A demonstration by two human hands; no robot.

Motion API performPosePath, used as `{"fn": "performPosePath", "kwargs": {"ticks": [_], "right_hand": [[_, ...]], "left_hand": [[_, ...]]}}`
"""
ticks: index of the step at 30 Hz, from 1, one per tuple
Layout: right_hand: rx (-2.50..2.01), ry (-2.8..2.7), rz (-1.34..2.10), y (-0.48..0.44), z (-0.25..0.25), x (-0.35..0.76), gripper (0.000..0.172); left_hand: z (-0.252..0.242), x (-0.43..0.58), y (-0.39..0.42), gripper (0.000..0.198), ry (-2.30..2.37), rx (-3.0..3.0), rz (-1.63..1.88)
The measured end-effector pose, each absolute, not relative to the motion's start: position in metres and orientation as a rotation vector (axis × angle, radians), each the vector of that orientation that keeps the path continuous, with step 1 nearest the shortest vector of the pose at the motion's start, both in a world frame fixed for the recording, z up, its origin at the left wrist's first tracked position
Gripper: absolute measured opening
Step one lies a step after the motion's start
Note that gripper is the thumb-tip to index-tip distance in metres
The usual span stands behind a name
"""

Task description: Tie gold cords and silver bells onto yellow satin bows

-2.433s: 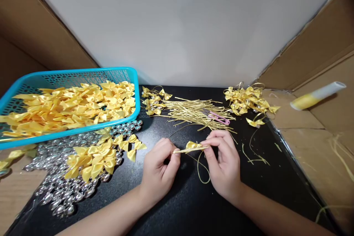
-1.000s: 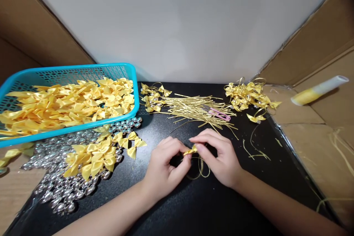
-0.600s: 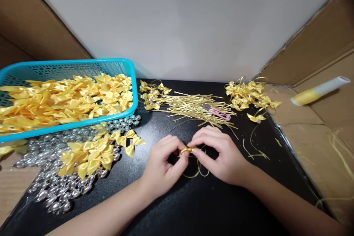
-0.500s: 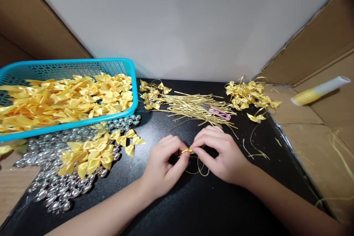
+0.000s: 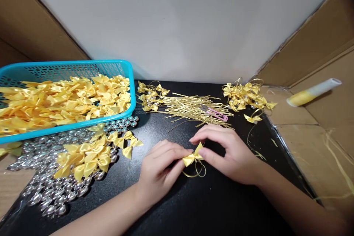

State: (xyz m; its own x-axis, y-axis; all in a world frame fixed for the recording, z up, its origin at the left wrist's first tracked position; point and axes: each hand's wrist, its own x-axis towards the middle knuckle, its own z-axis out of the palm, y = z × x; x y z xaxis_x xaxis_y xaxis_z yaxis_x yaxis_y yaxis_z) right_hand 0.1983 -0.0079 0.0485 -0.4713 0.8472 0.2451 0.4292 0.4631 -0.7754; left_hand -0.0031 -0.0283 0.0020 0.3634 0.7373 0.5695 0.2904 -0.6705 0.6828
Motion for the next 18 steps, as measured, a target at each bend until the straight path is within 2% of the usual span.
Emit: {"fn": "performPosePath", "kwargs": {"ticks": [9,14,18], "right_hand": [[-1.083,-2.161,0.959,-0.0089,0.0527,0.1999,0.012],[-1.127,-2.147,0.98,-0.0079,0.0537,0.1994,0.012],[-1.126,-2.162,0.97,-0.0091,0.0509,0.1981,0.012]], "left_hand": [[0.0023,-0.0018,-0.029,0.016,0.925,2.132,1.306],[0.0008,-0.0016,-0.0295,0.025,0.991,2.13,1.36],[0.0004,-0.0035,-0.0296,0.017,0.961,2.175,1.329]]}}
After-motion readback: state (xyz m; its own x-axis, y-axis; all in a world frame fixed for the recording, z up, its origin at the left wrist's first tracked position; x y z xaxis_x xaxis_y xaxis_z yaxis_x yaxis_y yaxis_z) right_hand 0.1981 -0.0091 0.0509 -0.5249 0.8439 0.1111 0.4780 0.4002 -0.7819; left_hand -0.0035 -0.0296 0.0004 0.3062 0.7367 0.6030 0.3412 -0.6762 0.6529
